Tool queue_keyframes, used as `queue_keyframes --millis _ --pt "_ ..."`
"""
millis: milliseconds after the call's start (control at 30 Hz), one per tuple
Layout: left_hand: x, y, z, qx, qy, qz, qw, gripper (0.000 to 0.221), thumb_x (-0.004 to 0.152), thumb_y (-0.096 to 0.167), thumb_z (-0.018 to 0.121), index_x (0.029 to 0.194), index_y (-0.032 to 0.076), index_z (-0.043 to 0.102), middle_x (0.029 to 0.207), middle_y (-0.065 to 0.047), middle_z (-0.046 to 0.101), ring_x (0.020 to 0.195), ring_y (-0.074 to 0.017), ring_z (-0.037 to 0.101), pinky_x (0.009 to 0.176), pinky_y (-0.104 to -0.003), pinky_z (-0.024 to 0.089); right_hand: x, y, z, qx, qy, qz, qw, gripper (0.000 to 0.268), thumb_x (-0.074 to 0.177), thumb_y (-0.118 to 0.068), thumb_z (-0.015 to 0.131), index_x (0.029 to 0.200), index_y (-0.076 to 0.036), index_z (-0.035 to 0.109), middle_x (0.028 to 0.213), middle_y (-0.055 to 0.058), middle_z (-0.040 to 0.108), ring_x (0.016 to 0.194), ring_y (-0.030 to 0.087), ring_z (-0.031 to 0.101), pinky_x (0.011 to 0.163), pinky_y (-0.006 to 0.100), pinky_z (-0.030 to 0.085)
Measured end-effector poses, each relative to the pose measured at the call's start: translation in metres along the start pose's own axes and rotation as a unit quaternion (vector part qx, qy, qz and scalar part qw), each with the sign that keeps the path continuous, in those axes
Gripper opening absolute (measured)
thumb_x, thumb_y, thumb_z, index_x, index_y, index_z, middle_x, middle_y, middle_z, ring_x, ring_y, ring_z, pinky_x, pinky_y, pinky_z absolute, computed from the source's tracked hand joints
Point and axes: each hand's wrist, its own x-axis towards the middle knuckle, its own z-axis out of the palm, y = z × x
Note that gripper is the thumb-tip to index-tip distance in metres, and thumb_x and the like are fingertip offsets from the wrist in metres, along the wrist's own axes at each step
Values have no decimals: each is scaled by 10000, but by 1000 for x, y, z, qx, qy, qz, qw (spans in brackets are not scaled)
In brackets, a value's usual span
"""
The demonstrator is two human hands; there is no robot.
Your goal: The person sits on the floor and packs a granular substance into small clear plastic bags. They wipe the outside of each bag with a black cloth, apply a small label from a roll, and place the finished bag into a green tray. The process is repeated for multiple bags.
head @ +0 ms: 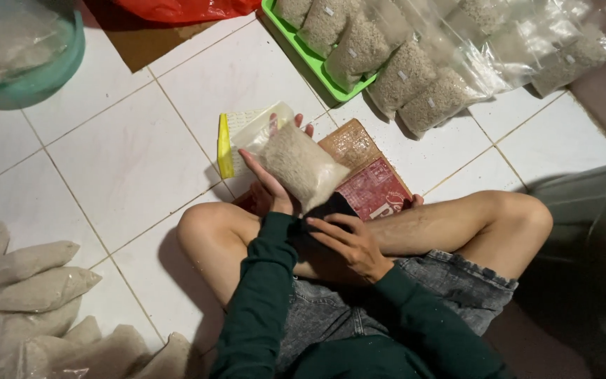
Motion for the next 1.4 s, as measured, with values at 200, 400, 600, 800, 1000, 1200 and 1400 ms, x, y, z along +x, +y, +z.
queue_keyframes --millis 200,400,600,800,1000,1200,1400 --pt "3 -3 -5 -27 -12 -7 1000 958 771 872 395 1535 299 325 1581 -142 315 1369 -373 405 1110 -572 343 4 25 2 8 39 -40 998 338 1043 -242 424 1099 -97 724 1258 56 682 1053 290 624 881 372 509" --pt "3 -2 -5 -47 -29 -10 998 950 775 868 406 1534 303 325 1596 -134 290 1389 -367 379 1120 -568 322 13 47 -4 20 62 -123 990 336 1045 -303 429 1019 -137 721 1196 41 710 1007 251 651 700 312 438" --pt "-2 -1 -10 -69 -44 -19 996 941 780 865 417 1533 307 325 1611 -126 265 1408 -360 353 1130 -564 301 -5 78 -6 24 42 -122 991 229 1005 -277 522 992 -152 714 1215 30 712 1059 293 663 740 363 438" --pt "-1 2 -5 -57 -54 -16 997 949 770 868 441 1531 309 346 1579 -129 333 1356 -357 418 1122 -547 332 9 77 -34 -23 37 -44 998 278 1030 -266 485 1023 -115 718 1256 43 698 1089 304 655 759 378 466" --pt "-9 -2 6 -36 -43 6 998 963 752 903 387 1525 329 347 1601 -126 290 1381 -416 388 1152 -630 261 -49 112 -1 -193 30 102 975 283 985 -254 533 1205 -348 683 1273 -198 659 1250 -16 523 1187 446 -132" --pt "1 24 -75 53 80 -2 995 909 781 858 462 1507 320 372 1585 -114 321 1392 -401 382 1187 -598 209 31 101 -32 191 236 317 898 419 912 149 499 1286 8 621 1246 215 651 1126 244 571 1003 461 456" --pt "-42 -12 18 426 253 31 868 995 891 772 409 1587 181 14 1639 -142 -67 1506 -360 -40 1234 -513 -39 94 63 -37 258 50 295 919 449 1022 -159 474 1467 -108 466 1433 287 477 1330 455 403 1071 606 340"
